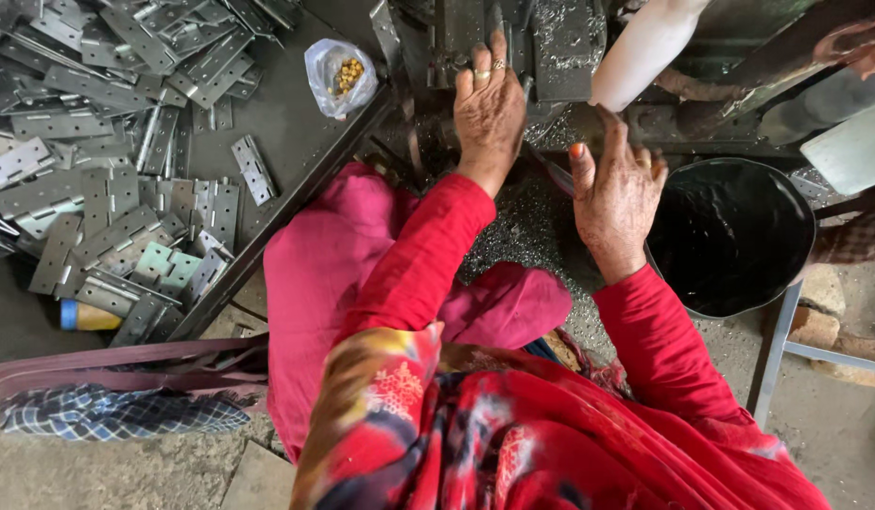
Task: The person sits on the floor and repeatedly picks up metal hinge pieces from a pile, grinds them against a rotating wheel, and places the finished pieces back into the pile. The person uses a small metal tool to assist in holding the pieces during grinding.
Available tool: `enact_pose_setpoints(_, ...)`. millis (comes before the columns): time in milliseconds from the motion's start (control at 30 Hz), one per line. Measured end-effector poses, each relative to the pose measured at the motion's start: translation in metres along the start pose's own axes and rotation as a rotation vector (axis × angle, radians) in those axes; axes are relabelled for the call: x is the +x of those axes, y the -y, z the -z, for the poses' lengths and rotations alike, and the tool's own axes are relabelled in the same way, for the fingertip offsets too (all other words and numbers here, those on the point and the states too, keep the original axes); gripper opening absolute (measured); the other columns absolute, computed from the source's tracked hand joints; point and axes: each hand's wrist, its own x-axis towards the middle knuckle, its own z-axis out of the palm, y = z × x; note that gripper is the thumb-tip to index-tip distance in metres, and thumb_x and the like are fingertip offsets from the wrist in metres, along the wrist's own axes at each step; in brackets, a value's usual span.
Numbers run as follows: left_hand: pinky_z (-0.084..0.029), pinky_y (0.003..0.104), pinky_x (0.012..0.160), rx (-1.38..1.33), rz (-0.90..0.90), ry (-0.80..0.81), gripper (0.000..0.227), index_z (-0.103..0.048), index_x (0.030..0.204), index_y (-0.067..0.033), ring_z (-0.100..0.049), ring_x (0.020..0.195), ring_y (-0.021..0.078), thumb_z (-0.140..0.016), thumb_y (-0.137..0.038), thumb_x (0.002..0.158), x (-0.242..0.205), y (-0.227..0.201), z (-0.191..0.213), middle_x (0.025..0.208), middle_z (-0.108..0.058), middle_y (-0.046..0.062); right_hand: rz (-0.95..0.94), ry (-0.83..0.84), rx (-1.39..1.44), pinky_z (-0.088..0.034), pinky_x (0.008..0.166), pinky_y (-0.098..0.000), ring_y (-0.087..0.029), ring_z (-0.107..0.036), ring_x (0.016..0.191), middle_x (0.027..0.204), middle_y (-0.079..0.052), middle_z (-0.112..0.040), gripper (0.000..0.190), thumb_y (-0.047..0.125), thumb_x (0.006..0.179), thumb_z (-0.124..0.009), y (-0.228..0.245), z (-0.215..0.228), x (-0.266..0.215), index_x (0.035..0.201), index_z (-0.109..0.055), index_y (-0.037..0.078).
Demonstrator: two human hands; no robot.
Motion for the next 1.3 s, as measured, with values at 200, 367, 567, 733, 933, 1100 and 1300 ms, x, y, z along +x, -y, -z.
enact_pose_setpoints(200, -0.038, 0.043, 0.102, 0.077, 0.007, -0.031, 0.035, -0.076, 0.107, 0.0006, -0.045, 0.134, 0.03, -0.063, -0.029, 0.095, 0.002, -0.003, -0.004, 0.152, -0.049, 0.012, -0.106, 0.132, -0.187, -0.05, 0.053, -0.0543, -0.043, -0.065, 0.057, 0.067, -0.02, -0.066, 0.055, 0.052, 0.112, -0.041, -0.042, -0.051, -0.045, 0.136, -0.057, 0.005)
enact_pose_setpoints(367, -0.038, 0.038, 0.095, 0.08, -0.019, 0.014, 0.035, -0.076, 0.113, -0.0021, -0.046, 0.131, 0.0266, -0.065, -0.023, 0.087, -0.014, 0.004, 0.021, 0.153, -0.049, 0.013, -0.196, 0.357, -0.129, -0.055, 0.067, -0.0557, -0.045, -0.07, 0.077, 0.085, -0.022, -0.072, 0.068, 0.062, 0.113, -0.028, -0.061, -0.088, -0.085, 0.106, -0.068, 0.008)
enact_pose_setpoints(567, -0.038, 0.041, 0.1, 0.064, -0.032, -0.028, 0.027, -0.077, 0.103, -0.0036, -0.047, 0.13, 0.0271, -0.065, -0.024, 0.089, -0.013, 0.002, 0.028, 0.152, -0.05, 0.01, -0.209, 0.404, -0.03, -0.053, 0.075, -0.0578, -0.049, -0.069, 0.081, 0.084, -0.028, -0.071, 0.066, 0.059, 0.11, -0.027, -0.074, -0.078, -0.056, 0.129, -0.065, 0.008)
enact_pose_setpoints(733, -0.039, 0.04, 0.1, 0.206, -0.046, -0.024, 0.027, -0.079, 0.103, -0.0041, -0.048, 0.13, 0.0247, -0.064, -0.022, 0.089, -0.023, -0.009, 0.024, 0.148, -0.054, 0.007, -0.333, 0.509, -0.081, -0.055, 0.078, -0.0555, -0.047, -0.07, 0.091, 0.096, -0.027, -0.073, 0.066, 0.062, 0.106, -0.03, -0.066, -0.092, -0.078, 0.13, -0.064, 0.01)
enact_pose_setpoints(933, -0.038, 0.043, 0.092, -0.019, -0.069, 0.051, 0.025, -0.078, 0.097, -0.0038, -0.05, 0.123, 0.0277, -0.063, -0.019, 0.084, -0.008, 0.005, 0.034, 0.141, -0.061, 0.008, -0.368, 0.518, 0.029, -0.053, 0.078, -0.0571, -0.047, -0.068, 0.092, 0.096, -0.026, -0.072, 0.06, 0.06, 0.107, -0.03, -0.069, -0.089, -0.068, 0.131, -0.063, 0.016)
enact_pose_setpoints(1100, -0.038, 0.045, 0.101, -0.085, -0.021, 0.104, 0.021, -0.076, 0.101, -0.0049, -0.05, 0.133, 0.0288, -0.063, -0.02, 0.096, -0.007, 0.008, 0.013, 0.139, -0.062, 0.009, -0.288, 0.459, -0.001, -0.054, 0.077, -0.0556, -0.047, -0.07, 0.089, 0.093, -0.026, -0.072, 0.06, 0.061, 0.108, -0.033, -0.078, -0.083, -0.072, 0.129, -0.062, 0.012)
enact_pose_setpoints(1300, -0.038, 0.044, 0.099, -0.047, -0.035, 0.0, 0.04, -0.074, 0.115, -0.0023, -0.05, 0.131, 0.0285, -0.065, -0.029, 0.087, -0.011, 0.02, 0.004, 0.146, -0.057, 0.011, -0.331, 0.531, -0.01, -0.054, 0.076, -0.0559, -0.048, -0.069, 0.088, 0.091, -0.027, -0.071, 0.063, 0.063, 0.107, -0.034, -0.056, -0.098, -0.088, 0.122, -0.065, 0.01)
